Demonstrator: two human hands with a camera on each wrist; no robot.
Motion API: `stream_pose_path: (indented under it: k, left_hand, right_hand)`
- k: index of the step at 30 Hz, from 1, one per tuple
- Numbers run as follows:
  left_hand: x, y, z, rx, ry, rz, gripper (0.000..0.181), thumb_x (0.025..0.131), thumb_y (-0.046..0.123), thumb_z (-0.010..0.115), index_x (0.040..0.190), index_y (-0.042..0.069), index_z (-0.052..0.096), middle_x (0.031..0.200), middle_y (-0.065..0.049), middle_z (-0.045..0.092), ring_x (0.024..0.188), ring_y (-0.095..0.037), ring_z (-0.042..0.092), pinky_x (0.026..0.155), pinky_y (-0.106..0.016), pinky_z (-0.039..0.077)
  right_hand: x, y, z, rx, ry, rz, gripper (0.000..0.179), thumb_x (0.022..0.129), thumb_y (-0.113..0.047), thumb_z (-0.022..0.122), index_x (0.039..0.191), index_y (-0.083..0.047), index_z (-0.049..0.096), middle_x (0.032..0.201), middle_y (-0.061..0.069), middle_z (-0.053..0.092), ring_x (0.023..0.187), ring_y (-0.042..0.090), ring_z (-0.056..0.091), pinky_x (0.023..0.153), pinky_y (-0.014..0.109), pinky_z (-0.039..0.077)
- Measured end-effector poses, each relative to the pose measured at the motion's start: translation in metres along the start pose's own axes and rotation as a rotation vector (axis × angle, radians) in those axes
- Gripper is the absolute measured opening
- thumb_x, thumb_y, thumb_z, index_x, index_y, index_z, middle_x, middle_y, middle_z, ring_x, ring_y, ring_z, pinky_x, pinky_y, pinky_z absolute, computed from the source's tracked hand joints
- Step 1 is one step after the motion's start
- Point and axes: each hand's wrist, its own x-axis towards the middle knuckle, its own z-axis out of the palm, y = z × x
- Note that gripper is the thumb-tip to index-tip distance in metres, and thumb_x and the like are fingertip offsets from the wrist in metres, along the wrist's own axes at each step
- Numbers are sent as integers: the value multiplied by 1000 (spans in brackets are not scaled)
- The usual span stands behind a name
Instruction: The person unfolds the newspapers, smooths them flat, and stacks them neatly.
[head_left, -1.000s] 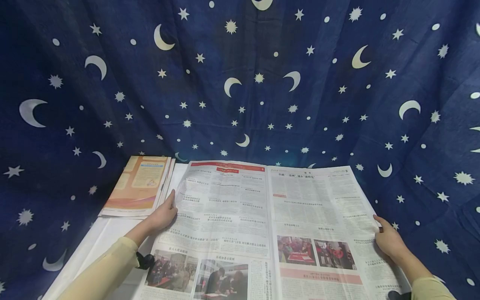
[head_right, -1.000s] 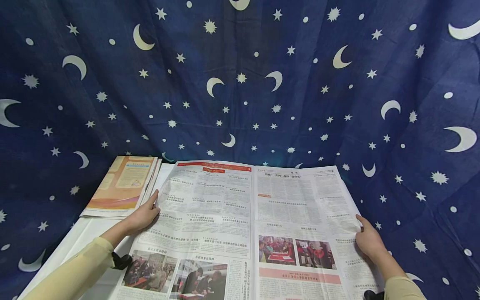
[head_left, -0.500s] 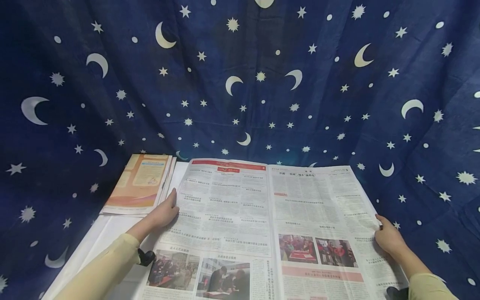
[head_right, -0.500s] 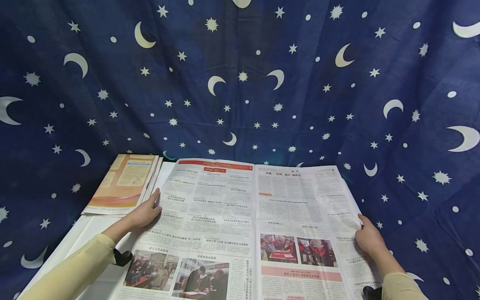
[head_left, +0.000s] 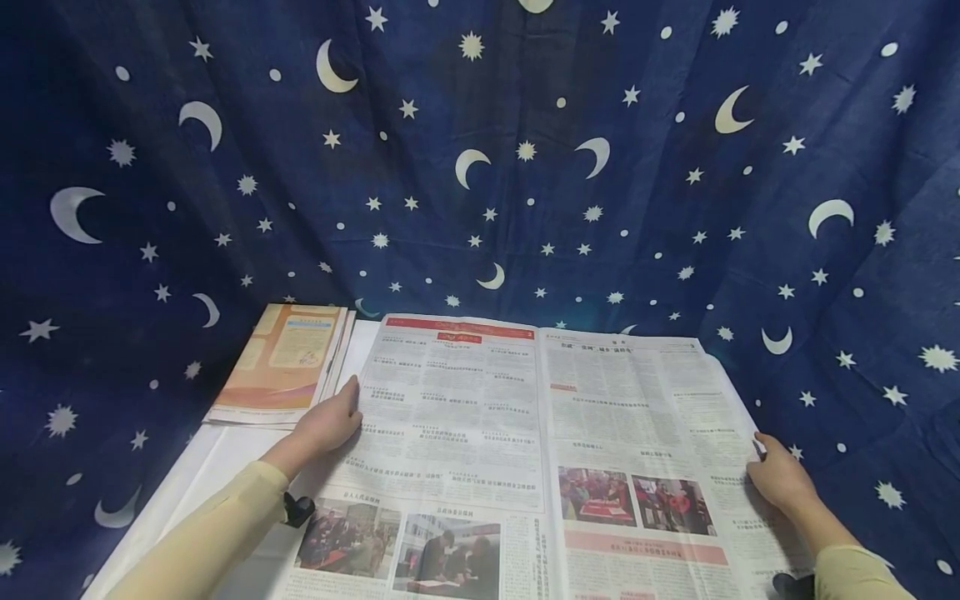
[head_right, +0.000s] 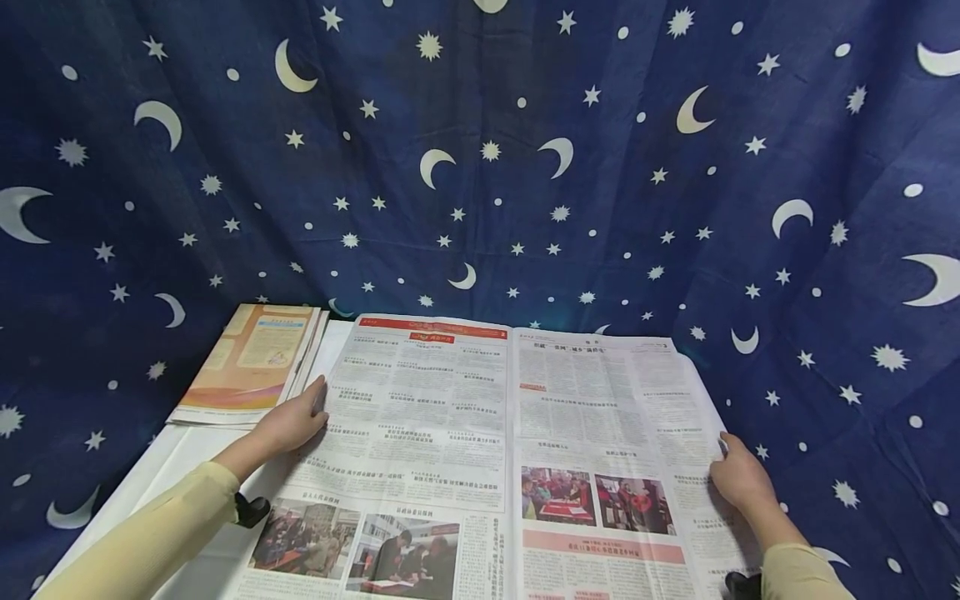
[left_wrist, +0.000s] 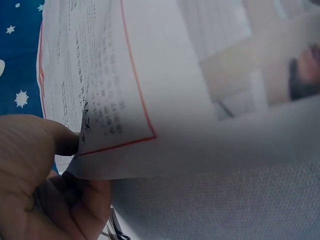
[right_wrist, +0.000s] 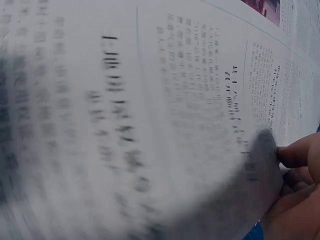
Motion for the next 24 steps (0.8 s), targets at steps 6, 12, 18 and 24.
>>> stream_pose_path:
  k: [6, 12, 18, 24]
  left_hand:
    - [-1, 1, -1, 125, 36, 5, 73, 102, 15, 55, 159, -8, 17, 145, -34, 48, 121, -45, 60, 92, -52, 56]
    - [-5, 7, -2, 253, 110, 48, 73, 98, 13, 60, 160, -2, 23, 128, -31, 57, 100, -39, 65, 75, -49, 58]
    - [-11, 22, 2, 265, 118, 307, 83, 95, 35, 70, 160, 5, 31, 156, -27, 39, 141, -49, 39, 114, -65, 32]
    - [-13, 32, 14, 230, -53, 370, 94, 91, 66, 63, 162, 12, 32, 165, -22, 25, 152, -46, 18, 119, -69, 12]
  right_hand:
    - [1, -1, 4, -36, 34, 18, 70, 90, -1, 52, 145, 26, 19, 135, 51, 35, 124, 66, 39, 102, 72, 37]
    - [-1, -1, 7, -85, 97, -11, 72, 90, -2, 55, 146, 25, 20, 131, 50, 35, 120, 67, 39, 100, 75, 36]
    - [-8, -17, 9, -147, 159, -168, 79, 94, -24, 66, 149, 17, 28, 136, 48, 33, 122, 67, 33, 99, 80, 30]
    - [-26, -68, 28, -221, 2, -402, 97, 91, -61, 66, 153, 6, 36, 150, 40, 34, 137, 64, 26, 108, 79, 20]
